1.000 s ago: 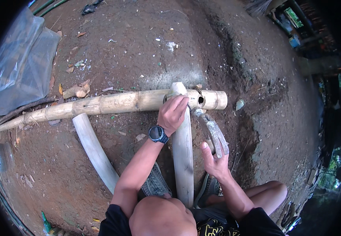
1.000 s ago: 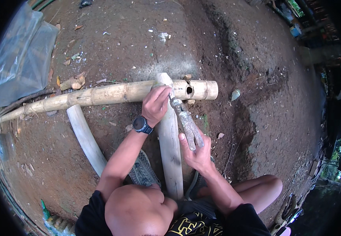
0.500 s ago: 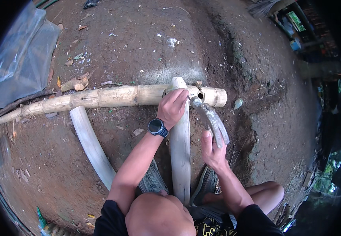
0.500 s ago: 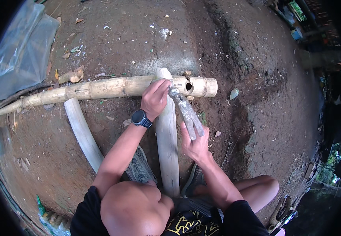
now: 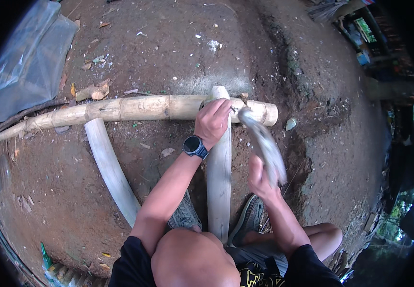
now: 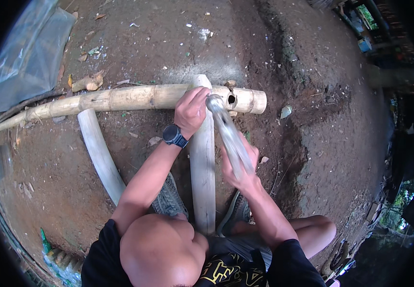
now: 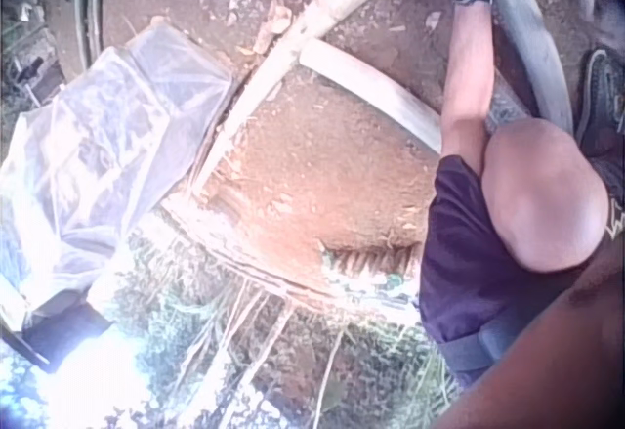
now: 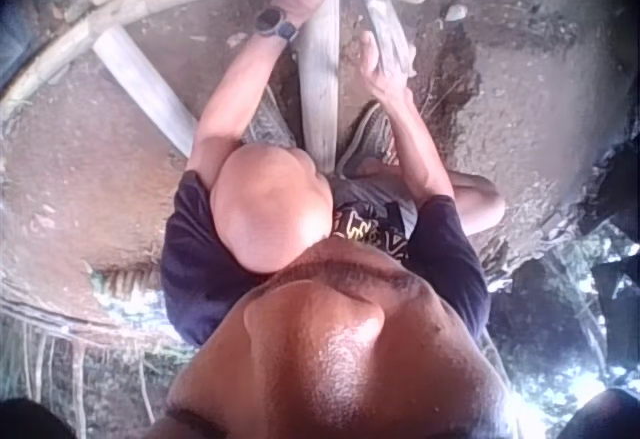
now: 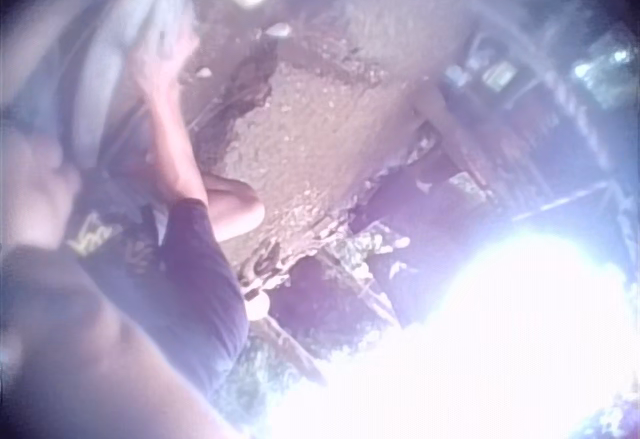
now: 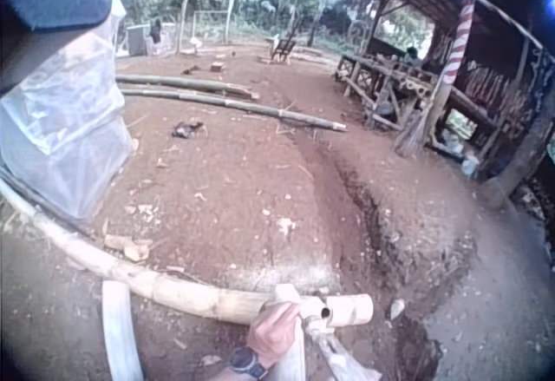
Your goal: The person hammers nails into a bamboo structure on the ground, then sharpens a nail on a stone, and returns to hammering the bamboo. The person is working on a bamboo frame, securing joints with nails.
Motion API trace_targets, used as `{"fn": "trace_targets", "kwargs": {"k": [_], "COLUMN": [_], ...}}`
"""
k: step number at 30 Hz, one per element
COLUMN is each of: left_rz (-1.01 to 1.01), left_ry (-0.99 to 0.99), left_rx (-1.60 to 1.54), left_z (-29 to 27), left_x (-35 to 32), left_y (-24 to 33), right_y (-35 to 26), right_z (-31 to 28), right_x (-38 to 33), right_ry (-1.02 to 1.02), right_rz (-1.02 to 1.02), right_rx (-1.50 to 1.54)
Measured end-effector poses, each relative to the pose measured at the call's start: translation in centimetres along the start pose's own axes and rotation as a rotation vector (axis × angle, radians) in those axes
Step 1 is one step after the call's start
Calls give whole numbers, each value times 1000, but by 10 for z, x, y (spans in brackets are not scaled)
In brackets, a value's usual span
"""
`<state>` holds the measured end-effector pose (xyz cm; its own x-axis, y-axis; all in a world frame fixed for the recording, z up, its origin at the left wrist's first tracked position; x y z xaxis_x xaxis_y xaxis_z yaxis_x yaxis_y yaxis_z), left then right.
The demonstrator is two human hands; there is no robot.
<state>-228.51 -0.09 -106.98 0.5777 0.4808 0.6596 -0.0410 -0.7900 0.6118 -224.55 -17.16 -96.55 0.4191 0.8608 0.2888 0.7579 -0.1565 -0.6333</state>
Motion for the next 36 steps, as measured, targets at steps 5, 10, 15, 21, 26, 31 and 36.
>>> {"fn": "trace_targets", "kwargs": {"k": [5,10,15,21,26,31,36], "left_rz": [-42,-13,-23,15,34,30,-12], "left_ry": [-25,9,-1,25,29,27,28], "left_rx": [6,6,16,67,80,84,19], "left_z": [1,3,0,-1,-1,-2,0], "left_x": [1,-1,0,-2,5,2,3], "left_y": [-1,-1,-1,2,1,-1,-1], "right_y": [-2,10,-2,-2,10,-6,8], "right_z": [-7,9,-9,-1,0,-8,8], "right_x": [0,3,-7,4,-5,-3,4], "right_ry": [24,30,25,67,-78,-30,-12], "right_rz": [62,121,-2,-14,-38,-14,88], "right_rx": [69,22,76,-4,-21,64,30]}}
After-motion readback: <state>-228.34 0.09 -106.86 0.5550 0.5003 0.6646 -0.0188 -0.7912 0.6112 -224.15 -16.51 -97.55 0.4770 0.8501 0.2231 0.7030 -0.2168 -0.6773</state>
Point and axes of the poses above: each hand's wrist, its own x-axis towards the middle knuckle, its own z-axis out of the palm, y = z × x, the point moved 1 cm from there along x, towards the middle knuckle, and after that the axes turned 8 degrees about -y, right-handed, at the moved point
